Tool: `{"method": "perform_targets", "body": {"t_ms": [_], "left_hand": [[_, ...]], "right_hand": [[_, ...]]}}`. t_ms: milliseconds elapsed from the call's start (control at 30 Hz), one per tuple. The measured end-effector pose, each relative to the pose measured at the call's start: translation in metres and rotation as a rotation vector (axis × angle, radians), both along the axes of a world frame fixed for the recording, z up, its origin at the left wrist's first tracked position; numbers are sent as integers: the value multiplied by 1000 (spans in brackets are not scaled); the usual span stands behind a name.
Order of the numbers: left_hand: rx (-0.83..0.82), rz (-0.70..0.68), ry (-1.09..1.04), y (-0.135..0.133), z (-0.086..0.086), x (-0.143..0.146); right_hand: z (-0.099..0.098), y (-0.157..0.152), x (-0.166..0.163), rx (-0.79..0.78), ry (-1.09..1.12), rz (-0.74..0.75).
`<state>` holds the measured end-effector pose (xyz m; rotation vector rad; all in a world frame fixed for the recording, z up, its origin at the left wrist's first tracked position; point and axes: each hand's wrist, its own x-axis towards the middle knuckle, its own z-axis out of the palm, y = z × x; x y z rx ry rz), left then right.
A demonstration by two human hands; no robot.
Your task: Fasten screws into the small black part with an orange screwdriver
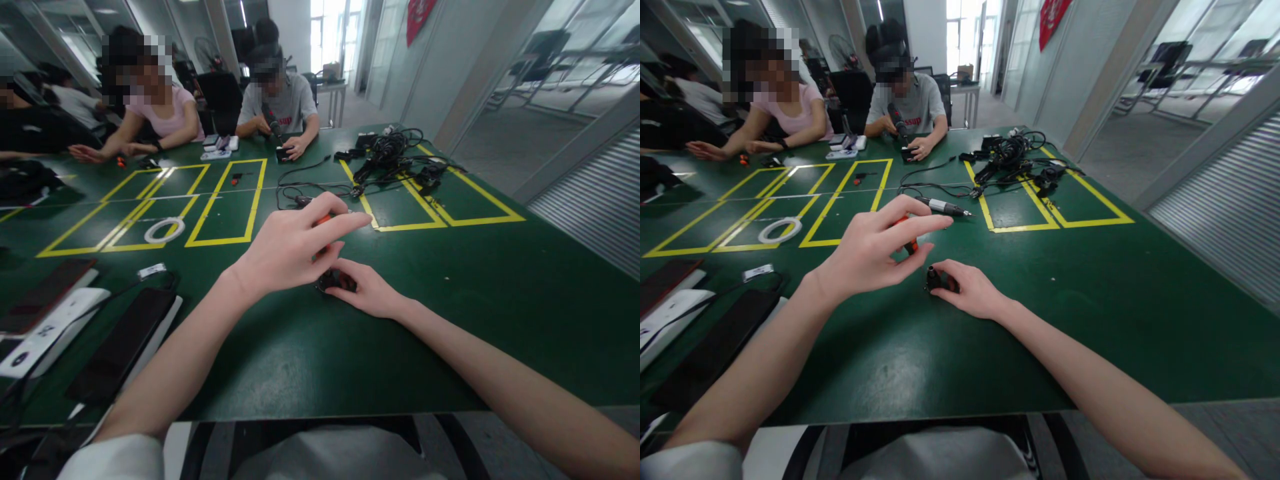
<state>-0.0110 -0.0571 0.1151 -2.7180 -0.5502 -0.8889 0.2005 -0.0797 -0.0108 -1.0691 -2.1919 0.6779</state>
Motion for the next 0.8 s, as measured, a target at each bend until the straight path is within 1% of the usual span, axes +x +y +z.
{"method": "perform_targets", "body": {"t_ms": [133, 300, 467, 633, 800], "left_hand": [[0, -5, 3, 0, -1, 0], [28, 32, 6, 0, -4, 1], [4, 1, 10, -1, -4, 3], [19, 28, 26, 0, -5, 2], [-8, 9, 46, 0, -5, 1]], "right_hand": [[0, 0, 0, 9, 3, 5], [0, 0, 0, 6, -13, -5], [1, 0, 0, 6, 17, 8], [1, 0, -1, 1, 3, -3], [0, 1, 0, 6, 22, 16]]}}
